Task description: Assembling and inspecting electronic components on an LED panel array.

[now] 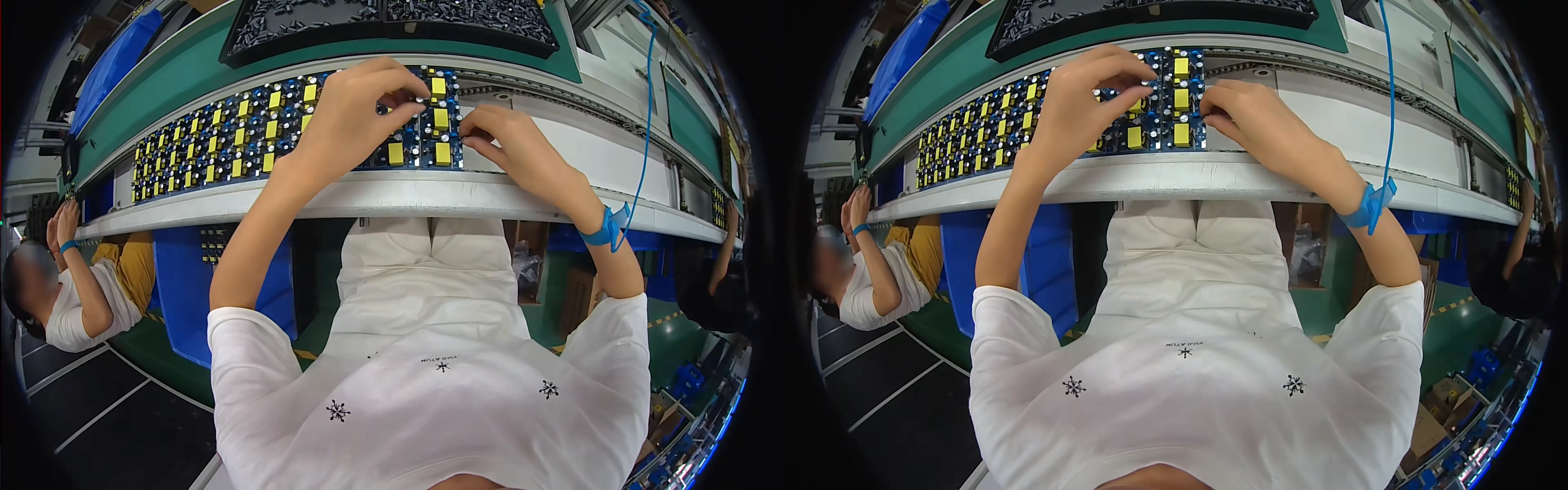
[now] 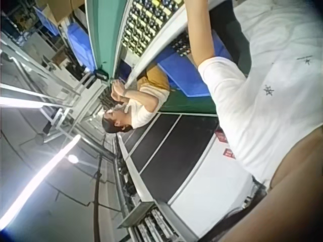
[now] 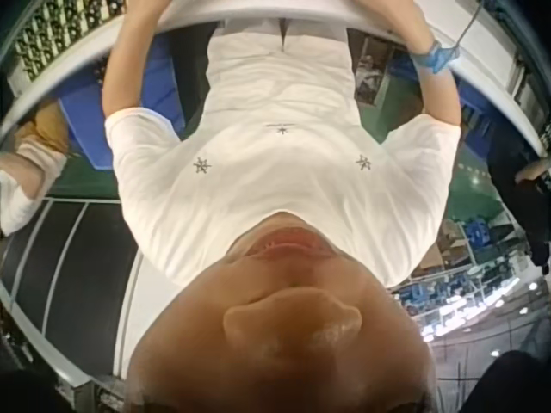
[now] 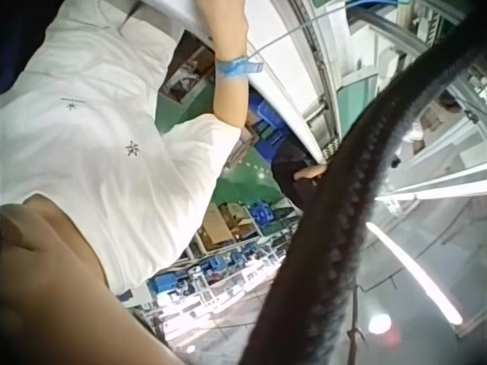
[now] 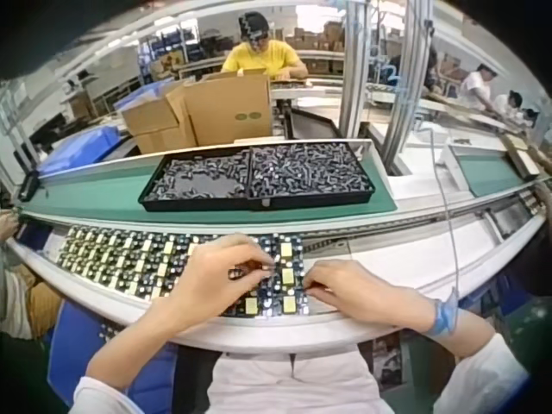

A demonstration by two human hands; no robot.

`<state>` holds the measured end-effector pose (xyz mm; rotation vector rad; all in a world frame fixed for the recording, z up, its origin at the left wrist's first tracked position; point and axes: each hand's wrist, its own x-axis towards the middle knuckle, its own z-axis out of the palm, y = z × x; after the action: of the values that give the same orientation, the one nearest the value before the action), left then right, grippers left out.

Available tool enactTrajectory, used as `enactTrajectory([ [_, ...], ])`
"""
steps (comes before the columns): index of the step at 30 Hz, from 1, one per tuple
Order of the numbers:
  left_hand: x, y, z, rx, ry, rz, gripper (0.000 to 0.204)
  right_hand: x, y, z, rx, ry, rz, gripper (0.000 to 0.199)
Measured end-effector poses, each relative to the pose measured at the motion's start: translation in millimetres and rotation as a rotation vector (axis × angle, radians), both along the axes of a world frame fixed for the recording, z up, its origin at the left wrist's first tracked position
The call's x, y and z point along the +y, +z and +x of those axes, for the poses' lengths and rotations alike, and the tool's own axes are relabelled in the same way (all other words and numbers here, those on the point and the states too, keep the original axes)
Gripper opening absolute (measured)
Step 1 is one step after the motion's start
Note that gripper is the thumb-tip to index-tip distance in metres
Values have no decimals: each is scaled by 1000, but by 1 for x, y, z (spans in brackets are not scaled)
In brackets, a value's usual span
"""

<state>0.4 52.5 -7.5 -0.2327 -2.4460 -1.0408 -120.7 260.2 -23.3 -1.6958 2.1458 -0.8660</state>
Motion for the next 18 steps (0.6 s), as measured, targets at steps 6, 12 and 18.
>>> enactTrajectory([
  [6, 2, -2, 8, -69, -11, -11, 16, -4, 5, 2, 77, 24, 50, 13],
  [12, 3, -4, 10, -63, -24, -50, 16, -8, 4, 8, 209, 58, 46, 14],
  [18, 6, -5, 10, -119, -10, 37, 16, -7, 1, 14, 355, 29, 29, 12],
])
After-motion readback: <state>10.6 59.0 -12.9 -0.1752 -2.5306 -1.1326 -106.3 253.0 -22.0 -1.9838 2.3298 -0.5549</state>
